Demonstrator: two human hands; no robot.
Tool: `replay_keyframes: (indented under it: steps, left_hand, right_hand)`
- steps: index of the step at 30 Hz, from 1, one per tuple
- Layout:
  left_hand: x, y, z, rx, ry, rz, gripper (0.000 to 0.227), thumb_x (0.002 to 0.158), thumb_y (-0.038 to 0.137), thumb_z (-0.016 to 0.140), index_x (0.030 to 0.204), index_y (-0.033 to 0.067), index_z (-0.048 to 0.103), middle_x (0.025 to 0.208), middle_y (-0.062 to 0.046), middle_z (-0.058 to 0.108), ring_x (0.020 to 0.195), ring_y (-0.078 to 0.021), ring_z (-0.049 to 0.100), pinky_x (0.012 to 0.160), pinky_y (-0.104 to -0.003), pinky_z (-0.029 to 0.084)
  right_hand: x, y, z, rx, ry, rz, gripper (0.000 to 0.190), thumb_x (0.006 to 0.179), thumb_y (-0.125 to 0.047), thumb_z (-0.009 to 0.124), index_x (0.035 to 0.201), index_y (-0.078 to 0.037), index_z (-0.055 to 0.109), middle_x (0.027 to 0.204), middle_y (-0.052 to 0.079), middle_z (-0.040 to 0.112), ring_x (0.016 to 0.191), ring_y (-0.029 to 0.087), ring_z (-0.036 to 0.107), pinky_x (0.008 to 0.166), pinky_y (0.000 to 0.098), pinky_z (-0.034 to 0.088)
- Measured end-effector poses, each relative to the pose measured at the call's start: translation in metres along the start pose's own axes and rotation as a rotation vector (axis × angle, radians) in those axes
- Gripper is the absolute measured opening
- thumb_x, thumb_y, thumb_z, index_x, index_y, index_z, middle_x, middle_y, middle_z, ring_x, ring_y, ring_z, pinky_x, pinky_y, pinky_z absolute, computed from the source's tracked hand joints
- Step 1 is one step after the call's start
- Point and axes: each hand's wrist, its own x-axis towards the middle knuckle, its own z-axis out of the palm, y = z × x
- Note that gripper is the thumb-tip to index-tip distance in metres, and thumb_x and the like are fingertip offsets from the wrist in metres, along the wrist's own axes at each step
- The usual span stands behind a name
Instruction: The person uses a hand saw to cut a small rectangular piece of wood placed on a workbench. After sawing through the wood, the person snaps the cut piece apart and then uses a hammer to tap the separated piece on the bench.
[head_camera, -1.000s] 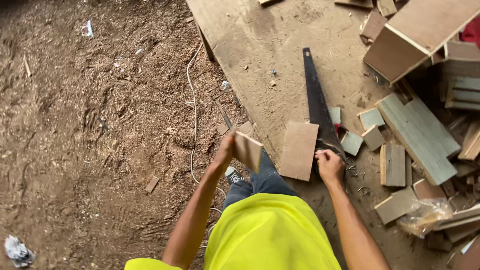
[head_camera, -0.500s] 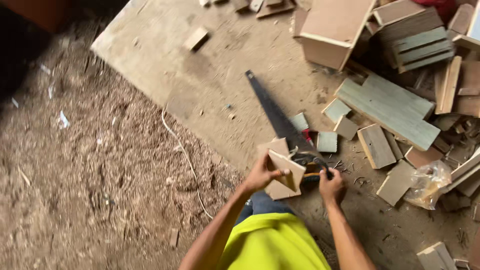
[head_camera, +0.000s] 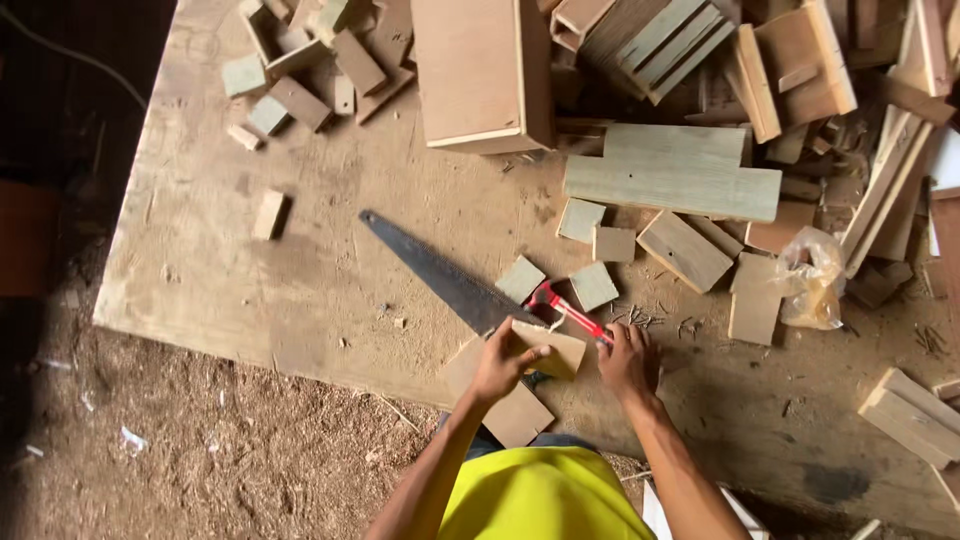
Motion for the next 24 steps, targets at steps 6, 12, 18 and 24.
replay_keyframes:
  steps: [6, 12, 18, 24]
  left_hand:
    - [0.008, -0.013, -0.037, 0.254, -0.081, -0.123, 0.031, 0.094, 0.011, 0.084, 0.101, -0.0033, 0.058, 0.091, -0.005, 0.066, 0.089, -0.0109, 0.058, 0.076, -0.030, 0.053]
    - [0.029, -0.001, -0.042, 0.301, -0.139, -0.045, 0.026, 0.094, 0.010, 0.073, 0.114, 0.0016, 0.059, 0.101, -0.003, 0.076, 0.095, -0.0058, 0.063, 0.085, -0.024, 0.055]
    - [0.039, -0.020, 0.004, 0.597, -0.170, 0.071, 0.025, 0.093, 0.015, 0.079, 0.106, 0.0019, 0.063, 0.093, -0.015, 0.077, 0.084, -0.0108, 0.068, 0.076, -0.030, 0.057]
    - [0.052, -0.051, 0.093, 0.682, -0.241, 0.225, 0.024, 0.091, 0.022, 0.080, 0.109, 0.0101, 0.070, 0.091, -0.020, 0.074, 0.083, -0.0358, 0.073, 0.064, -0.041, 0.057]
  right_hand:
    - [-0.019, -0.005, -0.011, 0.183, -0.607, 0.350, 0.030, 0.081, -0.027, 0.077, 0.104, -0.010, 0.067, 0.090, 0.018, 0.070, 0.083, 0.037, 0.069, 0.074, 0.0454, 0.054]
    - [-0.037, -0.062, -0.046, 0.272, -0.179, 0.490, 0.028, 0.083, -0.021, 0.074, 0.098, -0.005, 0.057, 0.075, 0.019, 0.064, 0.069, 0.038, 0.066, 0.061, 0.0445, 0.051]
    - [-0.066, -0.071, -0.102, 0.316, 0.081, 0.664, 0.033, 0.089, -0.030, 0.074, 0.095, -0.004, 0.055, 0.071, 0.016, 0.061, 0.065, 0.038, 0.063, 0.059, 0.0449, 0.048]
    - [-0.099, -0.056, -0.143, 0.271, 0.149, 0.554, 0.032, 0.100, -0.037, 0.064, 0.096, -0.005, 0.061, 0.072, 0.017, 0.061, 0.064, 0.034, 0.062, 0.056, 0.0420, 0.047]
